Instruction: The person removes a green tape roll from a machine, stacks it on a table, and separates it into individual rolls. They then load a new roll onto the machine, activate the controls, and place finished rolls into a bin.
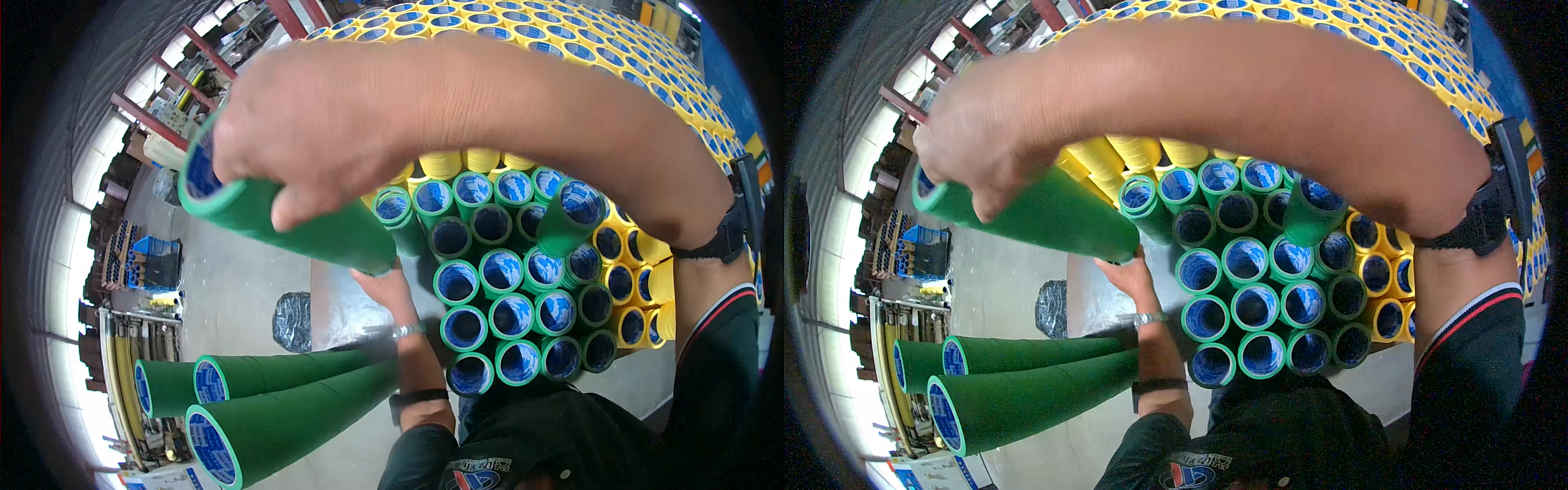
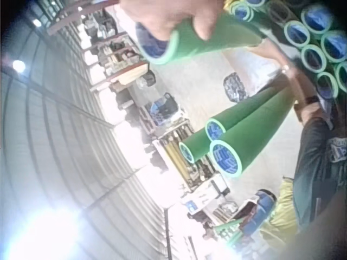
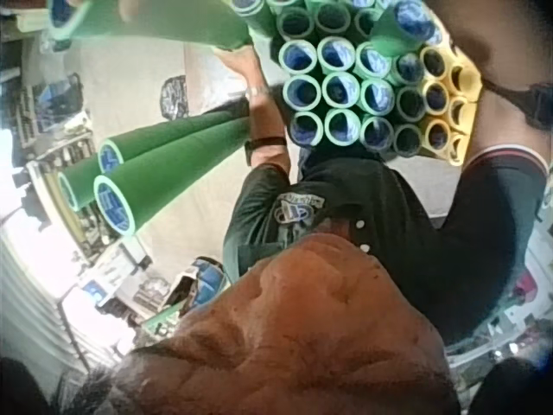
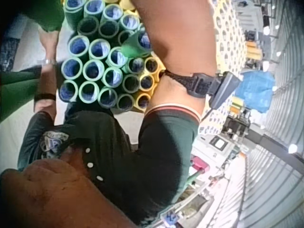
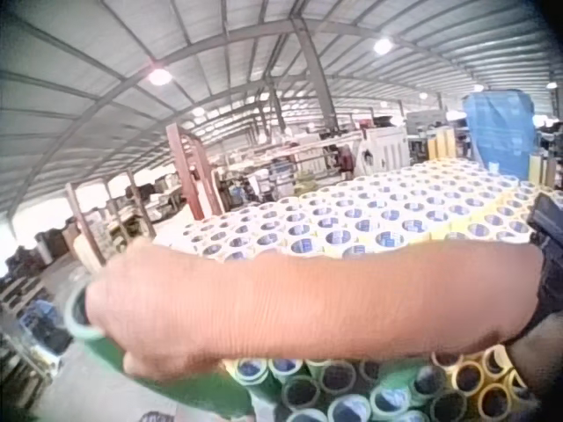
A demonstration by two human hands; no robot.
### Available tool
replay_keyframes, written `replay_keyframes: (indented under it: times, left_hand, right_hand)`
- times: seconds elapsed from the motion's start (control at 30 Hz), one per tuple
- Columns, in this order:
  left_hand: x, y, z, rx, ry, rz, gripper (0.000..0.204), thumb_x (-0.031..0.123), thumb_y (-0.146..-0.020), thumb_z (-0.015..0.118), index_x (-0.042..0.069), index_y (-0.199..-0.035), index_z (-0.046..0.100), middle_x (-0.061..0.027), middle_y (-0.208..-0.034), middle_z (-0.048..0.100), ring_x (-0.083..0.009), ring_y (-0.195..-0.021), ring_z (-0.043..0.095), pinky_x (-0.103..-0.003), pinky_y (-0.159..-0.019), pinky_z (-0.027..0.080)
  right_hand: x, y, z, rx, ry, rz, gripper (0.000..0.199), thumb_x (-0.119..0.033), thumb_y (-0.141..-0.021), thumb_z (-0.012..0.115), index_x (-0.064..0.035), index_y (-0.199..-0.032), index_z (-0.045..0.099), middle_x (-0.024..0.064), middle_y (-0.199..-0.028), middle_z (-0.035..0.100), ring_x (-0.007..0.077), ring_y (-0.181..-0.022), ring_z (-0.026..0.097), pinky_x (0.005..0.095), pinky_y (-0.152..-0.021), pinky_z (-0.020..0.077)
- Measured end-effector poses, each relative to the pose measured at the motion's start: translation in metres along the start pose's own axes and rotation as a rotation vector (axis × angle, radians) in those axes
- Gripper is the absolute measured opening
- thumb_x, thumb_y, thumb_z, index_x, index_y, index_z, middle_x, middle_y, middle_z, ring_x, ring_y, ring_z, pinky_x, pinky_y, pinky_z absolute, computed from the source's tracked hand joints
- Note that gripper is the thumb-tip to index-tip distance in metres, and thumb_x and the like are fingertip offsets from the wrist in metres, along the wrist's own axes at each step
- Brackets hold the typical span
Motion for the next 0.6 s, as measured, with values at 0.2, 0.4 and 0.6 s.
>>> replay_keyframes:
  times: [0.2,0.4,0.6]
  left_hand:
    - [-0.109,0.064,-0.004,-0.121,-0.132,-0.105,0.065,0.004,-0.066,0.082,-0.003,-0.123,0.051,-0.0199,-0.113,0.061,-0.039,-0.108,0.06,-0.043,-0.098,0.046]
    - [-0.155,0.096,0.018,-0.276,-0.354,-0.088,0.062,0.004,-0.061,0.083,-0.003,-0.117,0.057,-0.025,-0.116,0.061,-0.0454,-0.108,0.058,-0.046,-0.096,0.047]
    - [-0.122,0.084,0.063,-0.449,0.178,-0.083,0.051,0.006,-0.069,0.081,-0.001,-0.115,0.061,-0.0227,-0.109,0.068,-0.0402,-0.1,0.064,-0.044,-0.089,0.049]
  right_hand:
    - [-0.016,0.016,0.097,-0.24,-0.147,-0.065,0.021,-0.024,-0.078,0.073,-0.0051,-0.085,0.071,0.0137,-0.077,0.07,0.0328,-0.084,0.069,0.0456,-0.096,0.0435]
    - [-0.009,0.041,0.176,-0.35,-0.205,-0.021,0.014,-0.018,-0.078,0.072,-0.0053,-0.085,0.071,0.014,-0.078,0.07,0.0332,-0.085,0.068,0.0492,-0.101,0.0379]
    - [0.019,0.077,0.209,-0.528,-0.1,0.094,0.017,-0.016,-0.077,0.063,-0.006,-0.084,0.074,0.0154,-0.08,0.072,0.0319,-0.082,0.07,0.0503,-0.105,0.0375]
Point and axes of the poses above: each hand's wrist, its own y-axis away from the middle knuckle, its own z-axis out of the palm, x = y × z, the point moved 5 cm from there along -y, towards the middle knuckle
